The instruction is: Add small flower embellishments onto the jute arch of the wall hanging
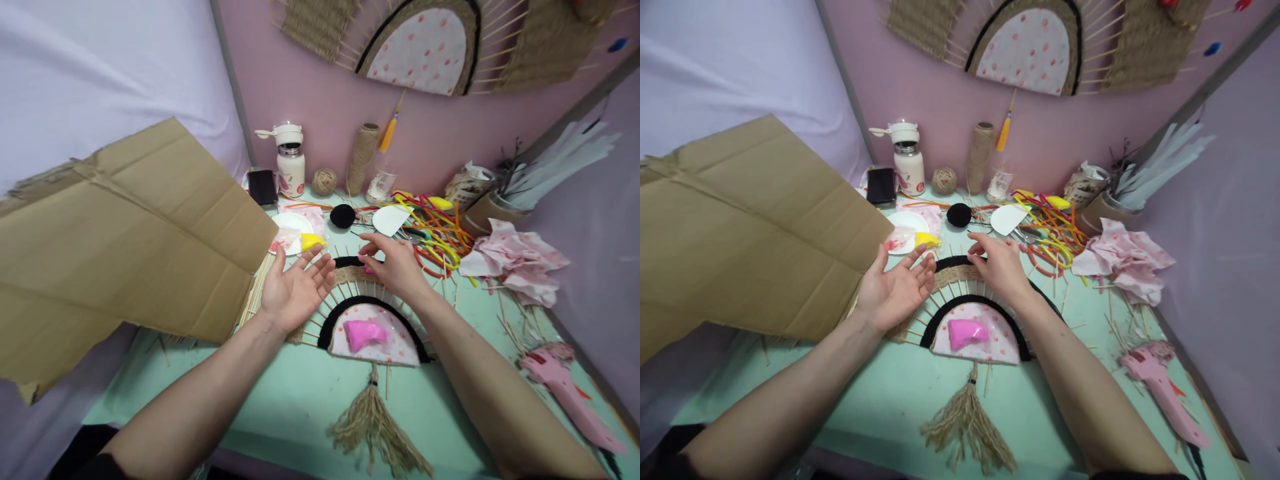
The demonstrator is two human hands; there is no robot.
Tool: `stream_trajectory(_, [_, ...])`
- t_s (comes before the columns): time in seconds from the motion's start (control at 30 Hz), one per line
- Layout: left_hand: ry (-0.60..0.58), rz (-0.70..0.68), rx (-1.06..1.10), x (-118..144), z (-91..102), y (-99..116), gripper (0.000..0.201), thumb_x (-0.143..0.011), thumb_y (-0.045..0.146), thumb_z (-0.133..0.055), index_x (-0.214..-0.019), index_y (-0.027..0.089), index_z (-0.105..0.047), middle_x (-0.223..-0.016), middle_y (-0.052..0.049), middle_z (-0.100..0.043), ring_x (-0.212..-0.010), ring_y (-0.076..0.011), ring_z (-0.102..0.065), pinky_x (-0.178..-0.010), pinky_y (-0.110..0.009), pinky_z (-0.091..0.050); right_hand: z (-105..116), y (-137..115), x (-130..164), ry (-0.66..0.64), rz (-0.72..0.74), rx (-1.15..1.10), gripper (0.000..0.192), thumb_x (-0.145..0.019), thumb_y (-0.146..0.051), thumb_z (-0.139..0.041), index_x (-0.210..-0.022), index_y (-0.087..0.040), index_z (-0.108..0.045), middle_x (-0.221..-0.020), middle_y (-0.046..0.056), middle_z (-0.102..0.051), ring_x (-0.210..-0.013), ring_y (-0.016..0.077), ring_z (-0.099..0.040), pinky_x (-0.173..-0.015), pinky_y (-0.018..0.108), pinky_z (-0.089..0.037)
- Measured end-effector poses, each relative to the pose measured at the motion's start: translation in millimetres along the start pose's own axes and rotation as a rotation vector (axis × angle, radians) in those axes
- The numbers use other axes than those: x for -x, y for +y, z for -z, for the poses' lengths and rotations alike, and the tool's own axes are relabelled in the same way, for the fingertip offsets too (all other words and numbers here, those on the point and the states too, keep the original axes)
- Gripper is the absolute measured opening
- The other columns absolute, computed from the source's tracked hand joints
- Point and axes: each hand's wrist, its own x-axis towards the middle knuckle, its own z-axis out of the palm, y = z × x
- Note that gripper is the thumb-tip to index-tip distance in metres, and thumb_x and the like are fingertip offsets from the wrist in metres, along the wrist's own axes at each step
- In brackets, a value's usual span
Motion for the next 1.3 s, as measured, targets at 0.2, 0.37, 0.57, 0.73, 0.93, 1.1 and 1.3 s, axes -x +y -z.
stream_trajectory(0.2, [0.009,-0.006,0.003,-0.3,-0.3,2.9,0.052,-0.096,0.056,-0.039,-0.108,0.012,-0.064,-0.096,-0.013,-0.066,-0.083,-0.0187,-0.066,-0.073,-0.029,-0.056,-4.7,-3.8,-5.9,-0.057,0.035,0.053,0.032,-0.088,-0.02,-0.055,-0.12,-0.021,-0.059,-0.096,0.007,-0.077,-0.093,0.0253,-0.069,-0.094,0.048,-0.031])
stream_trajectory(0.37, [0.073,0.012,-0.028,-1.1,-3.0,2.2,0.049,-0.096,0.054,-0.04,-0.1,0.011,-0.063,-0.088,-0.01,-0.064,-0.075,-0.0159,-0.064,-0.066,-0.025,-0.054,-10.2,-5.2,-15.8,-0.103,0.071,0.137,0.031,-0.088,-0.016,-0.054,-0.117,-0.02,-0.062,-0.097,0.006,-0.077,-0.095,0.0244,-0.067,-0.089,0.042,-0.03])
stream_trajectory(0.57, [0.084,0.034,-0.043,-1.3,-2.4,1.3,0.046,-0.098,0.05,-0.038,-0.1,0.011,-0.062,-0.087,-0.009,-0.062,-0.073,-0.0152,-0.063,-0.064,-0.024,-0.053,-21.6,1.5,-17.5,-0.101,0.08,0.2,0.031,-0.087,-0.013,-0.055,-0.116,-0.02,-0.063,-0.095,0.006,-0.078,-0.092,0.0235,-0.067,-0.088,0.04,-0.026])
stream_trajectory(0.73, [0.102,0.061,-0.074,-2.4,-2.2,1.0,0.043,-0.099,0.046,-0.038,-0.098,0.011,-0.062,-0.084,-0.008,-0.062,-0.071,-0.0146,-0.063,-0.062,-0.023,-0.052,-27.8,2.8,-16.6,-0.133,0.095,0.238,0.03,-0.088,-0.012,-0.054,-0.116,-0.021,-0.064,-0.094,0.005,-0.077,-0.092,0.0229,-0.066,-0.086,0.038,-0.025])
stream_trajectory(0.93, [0.076,0.06,-0.091,-3.5,-0.1,1.5,0.044,-0.099,0.045,-0.038,-0.098,0.01,-0.063,-0.083,-0.009,-0.063,-0.069,-0.0148,-0.062,-0.061,-0.024,-0.051,-32.2,0.9,-15.6,-0.169,0.11,0.263,0.03,-0.089,-0.012,-0.054,-0.115,-0.021,-0.064,-0.093,0.005,-0.077,-0.091,0.0223,-0.065,-0.085,0.037,-0.025])
stream_trajectory(1.1, [0.073,0.059,-0.088,-3.3,0.6,1.6,0.044,-0.099,0.045,-0.038,-0.098,0.01,-0.064,-0.082,-0.009,-0.062,-0.069,-0.0146,-0.062,-0.061,-0.023,-0.051,-33.9,1.0,-15.3,-0.185,0.107,0.279,0.029,-0.089,-0.012,-0.054,-0.115,-0.021,-0.065,-0.093,0.005,-0.077,-0.091,0.0228,-0.065,-0.084,0.038,-0.025])
stream_trajectory(1.3, [0.067,0.059,-0.086,-1.9,-1.5,1.7,0.045,-0.099,0.047,-0.038,-0.098,0.009,-0.064,-0.08,-0.008,-0.061,-0.068,-0.0139,-0.061,-0.06,-0.023,-0.05,-30.1,1.5,-14.8,-0.194,0.108,0.276,0.031,-0.09,-0.013,-0.054,-0.118,-0.021,-0.063,-0.098,0.005,-0.077,-0.095,0.0234,-0.066,-0.087,0.038,-0.026])
